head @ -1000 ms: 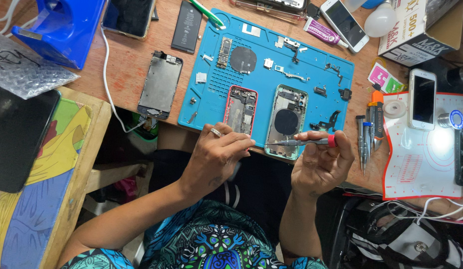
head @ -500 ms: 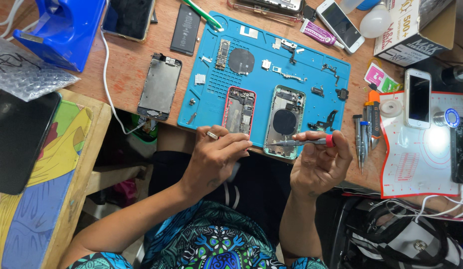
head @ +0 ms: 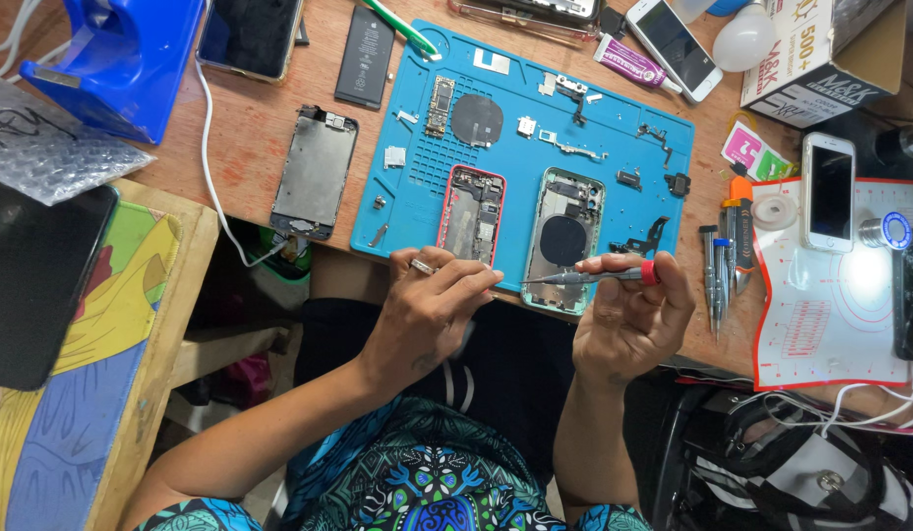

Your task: The person disassembles a red smartphone, removes the back cover, and uses a screwdriver to unscrew and remove internal components. The person places removed parts on a blue mat and continues to manipulate the phone's internal structure.

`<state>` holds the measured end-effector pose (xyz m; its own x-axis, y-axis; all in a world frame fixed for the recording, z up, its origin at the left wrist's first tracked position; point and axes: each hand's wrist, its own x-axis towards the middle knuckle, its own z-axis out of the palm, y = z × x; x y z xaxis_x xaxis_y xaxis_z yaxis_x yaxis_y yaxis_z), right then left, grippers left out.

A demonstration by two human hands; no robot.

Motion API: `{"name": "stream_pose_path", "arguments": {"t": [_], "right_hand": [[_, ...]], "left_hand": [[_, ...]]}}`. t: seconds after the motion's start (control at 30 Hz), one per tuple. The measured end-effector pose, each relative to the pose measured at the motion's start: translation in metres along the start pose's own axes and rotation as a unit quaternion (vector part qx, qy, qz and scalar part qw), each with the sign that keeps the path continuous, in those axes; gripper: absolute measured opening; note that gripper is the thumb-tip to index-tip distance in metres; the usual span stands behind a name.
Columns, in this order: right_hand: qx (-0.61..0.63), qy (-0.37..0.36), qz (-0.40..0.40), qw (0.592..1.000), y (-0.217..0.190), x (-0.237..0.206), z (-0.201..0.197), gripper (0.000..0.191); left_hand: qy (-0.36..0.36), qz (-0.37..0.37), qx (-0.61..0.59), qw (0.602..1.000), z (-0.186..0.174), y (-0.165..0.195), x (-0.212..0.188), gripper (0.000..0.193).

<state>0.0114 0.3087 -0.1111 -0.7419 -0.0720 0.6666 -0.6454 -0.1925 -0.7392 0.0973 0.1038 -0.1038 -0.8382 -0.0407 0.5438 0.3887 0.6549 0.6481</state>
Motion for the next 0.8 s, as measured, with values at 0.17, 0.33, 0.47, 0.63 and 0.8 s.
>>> {"name": "stream_pose_path", "arguments": {"t": [0.17,0.33,0.47,0.63,0.8], "right_hand": [[-0.003,-0.003,-0.001,1.0,-0.002,0.0,0.005,0.048],[0.002,0.01,0.004,1.0,-0.004,0.003,0.005,0.048],[-0.009,0.01,-0.012,1.0,-0.003,0.009,0.0,0.047],[-0.032,0.043,-0.044,0.998,-0.004,0.023,-0.022,0.05],[-0.091,0.097,-0.045,0.99,-0.019,0.037,-0.059,0.053]], "left_hand": [[0.005,0.0,0.0,1.0,0.001,-0.001,-0.002,0.022],[0.027,0.009,-0.002,1.0,0.002,-0.001,-0.005,0.017],[0.056,0.012,-0.008,0.998,0.005,-0.002,-0.008,0.018],[0.107,-0.007,-0.026,0.994,0.012,-0.001,-0.012,0.018],[0.121,-0.04,-0.04,0.991,0.018,-0.001,-0.014,0.023]]}}
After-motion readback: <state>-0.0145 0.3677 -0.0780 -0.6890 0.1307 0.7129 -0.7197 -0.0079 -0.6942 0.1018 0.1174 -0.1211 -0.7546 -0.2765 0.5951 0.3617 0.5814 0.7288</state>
